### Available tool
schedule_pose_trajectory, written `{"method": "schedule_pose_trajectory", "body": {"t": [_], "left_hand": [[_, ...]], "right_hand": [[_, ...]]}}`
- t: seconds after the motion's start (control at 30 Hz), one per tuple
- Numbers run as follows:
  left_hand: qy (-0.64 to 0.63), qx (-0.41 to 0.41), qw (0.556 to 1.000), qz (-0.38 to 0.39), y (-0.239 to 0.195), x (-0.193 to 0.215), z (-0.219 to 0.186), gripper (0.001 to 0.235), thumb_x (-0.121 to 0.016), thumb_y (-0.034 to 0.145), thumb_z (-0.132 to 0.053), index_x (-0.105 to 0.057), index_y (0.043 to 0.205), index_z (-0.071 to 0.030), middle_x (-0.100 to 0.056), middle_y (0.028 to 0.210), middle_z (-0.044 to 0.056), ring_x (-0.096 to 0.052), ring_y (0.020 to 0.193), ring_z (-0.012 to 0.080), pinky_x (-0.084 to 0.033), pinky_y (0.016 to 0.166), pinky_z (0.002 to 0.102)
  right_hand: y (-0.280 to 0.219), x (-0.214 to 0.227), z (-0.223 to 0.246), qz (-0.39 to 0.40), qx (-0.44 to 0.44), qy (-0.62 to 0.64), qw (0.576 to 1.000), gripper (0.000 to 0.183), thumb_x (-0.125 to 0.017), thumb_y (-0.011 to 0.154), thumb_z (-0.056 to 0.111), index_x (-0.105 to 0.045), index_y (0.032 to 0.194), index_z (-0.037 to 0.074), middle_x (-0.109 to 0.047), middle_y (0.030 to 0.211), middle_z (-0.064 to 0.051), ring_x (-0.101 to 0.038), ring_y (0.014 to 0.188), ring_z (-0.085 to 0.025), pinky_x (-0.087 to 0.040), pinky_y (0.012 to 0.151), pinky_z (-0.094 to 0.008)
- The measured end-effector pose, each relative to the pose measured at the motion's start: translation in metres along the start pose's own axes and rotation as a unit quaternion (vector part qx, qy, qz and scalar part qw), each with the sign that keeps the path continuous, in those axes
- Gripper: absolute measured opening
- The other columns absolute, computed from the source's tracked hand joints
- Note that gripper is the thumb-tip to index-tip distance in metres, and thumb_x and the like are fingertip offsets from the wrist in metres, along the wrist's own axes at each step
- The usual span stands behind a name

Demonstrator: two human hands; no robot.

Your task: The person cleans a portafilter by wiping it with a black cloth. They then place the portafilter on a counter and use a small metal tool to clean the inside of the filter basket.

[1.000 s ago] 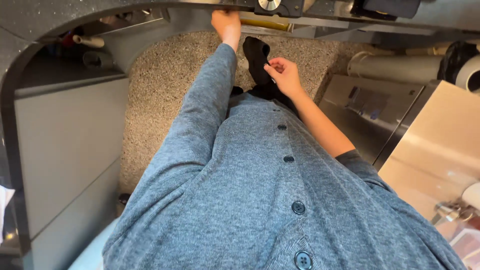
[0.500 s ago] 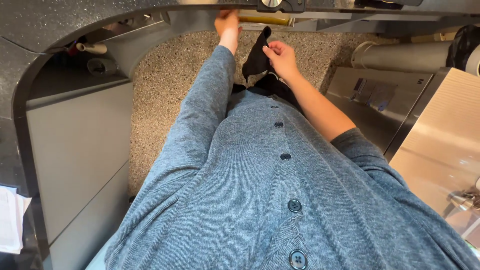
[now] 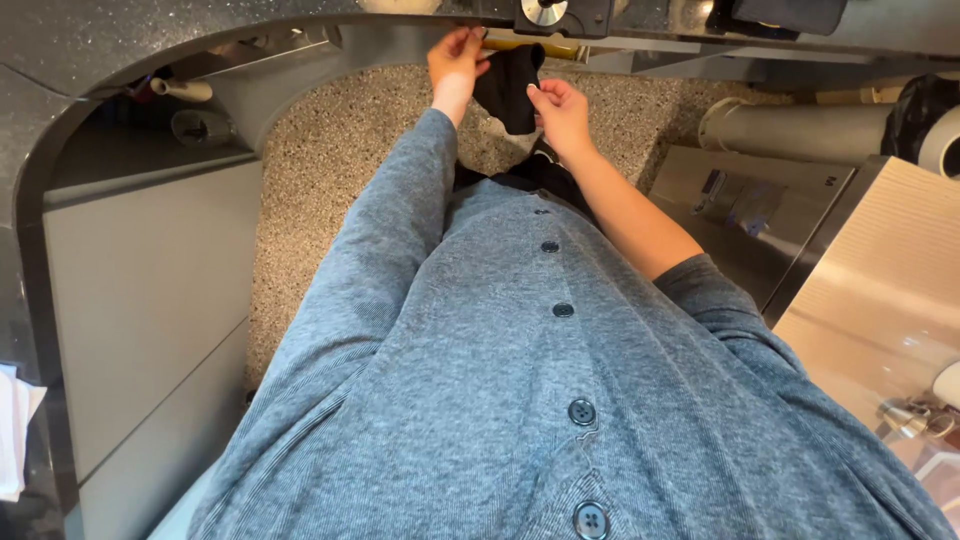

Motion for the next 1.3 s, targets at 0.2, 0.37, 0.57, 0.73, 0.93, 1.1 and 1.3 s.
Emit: {"method": "schedule_pose_trajectory", "body": {"t": [0.2,0.37,0.57,0.73,0.93,1.1,1.3], "left_hand": [[0.051,-0.006,0.996,0.078,-0.012,0.010,-0.027,0.031,-0.068,0.097,-0.022,-0.067,0.115,0.003,-0.080,0.099,0.007,-0.075,0.069,0.0127,-0.060,0.058,0.028],[0.072,0.029,0.995,0.059,-0.012,0.011,-0.042,0.034,-0.071,0.094,-0.017,-0.068,0.120,0.005,-0.081,0.095,0.009,-0.068,0.059,0.0107,-0.060,0.053,0.028],[0.098,0.050,0.993,0.050,-0.015,0.011,-0.055,0.036,-0.072,0.093,-0.016,-0.070,0.121,0.006,-0.082,0.093,0.011,-0.063,0.054,0.0099,-0.061,0.052,0.029],[0.126,0.013,0.992,-0.011,-0.016,0.013,-0.054,0.036,-0.074,0.091,-0.015,-0.068,0.117,0.008,-0.080,0.088,0.012,-0.073,0.056,0.0131,-0.065,0.052,0.031],[0.063,0.069,0.994,0.059,-0.028,0.014,-0.051,0.038,-0.071,0.094,-0.022,-0.071,0.124,0.000,-0.078,0.093,0.005,-0.071,0.069,0.0125,-0.064,0.058,0.030],[0.143,-0.127,0.978,0.081,0.020,0.036,0.020,0.029,-0.070,0.101,-0.017,-0.080,0.116,0.006,-0.083,0.104,0.012,-0.073,0.089,0.0156,-0.060,0.081,0.029],[0.038,0.001,0.996,0.087,0.013,0.057,0.073,0.054,-0.062,0.101,-0.030,-0.048,0.142,0.002,-0.069,0.125,0.012,-0.068,0.108,0.0198,-0.055,0.092,0.034]], "right_hand": [[0.054,-0.035,-0.024,-0.024,0.005,0.025,0.999,0.018,-0.076,0.095,0.022,-0.073,0.102,0.006,-0.076,0.084,0.000,-0.066,0.067,-0.008,-0.054,0.058,-0.024],[0.093,-0.061,-0.027,-0.080,-0.011,0.063,0.995,0.021,-0.081,0.089,0.022,-0.076,0.102,0.005,-0.072,0.079,0.000,-0.060,0.060,-0.009,-0.050,0.052,-0.025],[0.101,-0.076,-0.022,-0.050,0.032,0.076,0.995,0.024,-0.081,0.090,0.023,-0.079,0.101,0.002,-0.075,0.083,-0.003,-0.068,0.069,-0.012,-0.057,0.058,-0.028],[0.100,-0.076,-0.022,-0.015,0.094,0.046,0.994,0.026,-0.080,0.090,0.020,-0.079,0.105,-0.001,-0.080,0.091,-0.006,-0.073,0.077,-0.013,-0.061,0.065,-0.028],[0.051,-0.083,0.027,-0.039,0.241,-0.188,0.951,0.031,-0.077,0.094,0.019,-0.076,0.117,-0.001,-0.081,0.101,-0.013,-0.077,0.086,-0.017,-0.060,0.076,-0.029],[0.017,-0.100,0.059,-0.008,0.216,-0.347,0.913,0.042,-0.068,0.092,0.015,-0.067,0.132,0.005,-0.073,0.109,-0.022,-0.074,0.091,-0.034,-0.056,0.080,-0.038],[-0.019,-0.086,0.039,0.096,0.286,-0.339,0.891,0.031,-0.066,0.100,0.023,-0.068,0.124,0.004,-0.076,0.111,-0.020,-0.072,0.101,-0.034,-0.056,0.088,-0.041]]}}
Point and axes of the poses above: each hand's wrist, its own y-axis towards the middle knuckle, its own x-axis out of the back of the hand, z = x × y, the point moved 3 cm from there along y, towards the middle knuckle
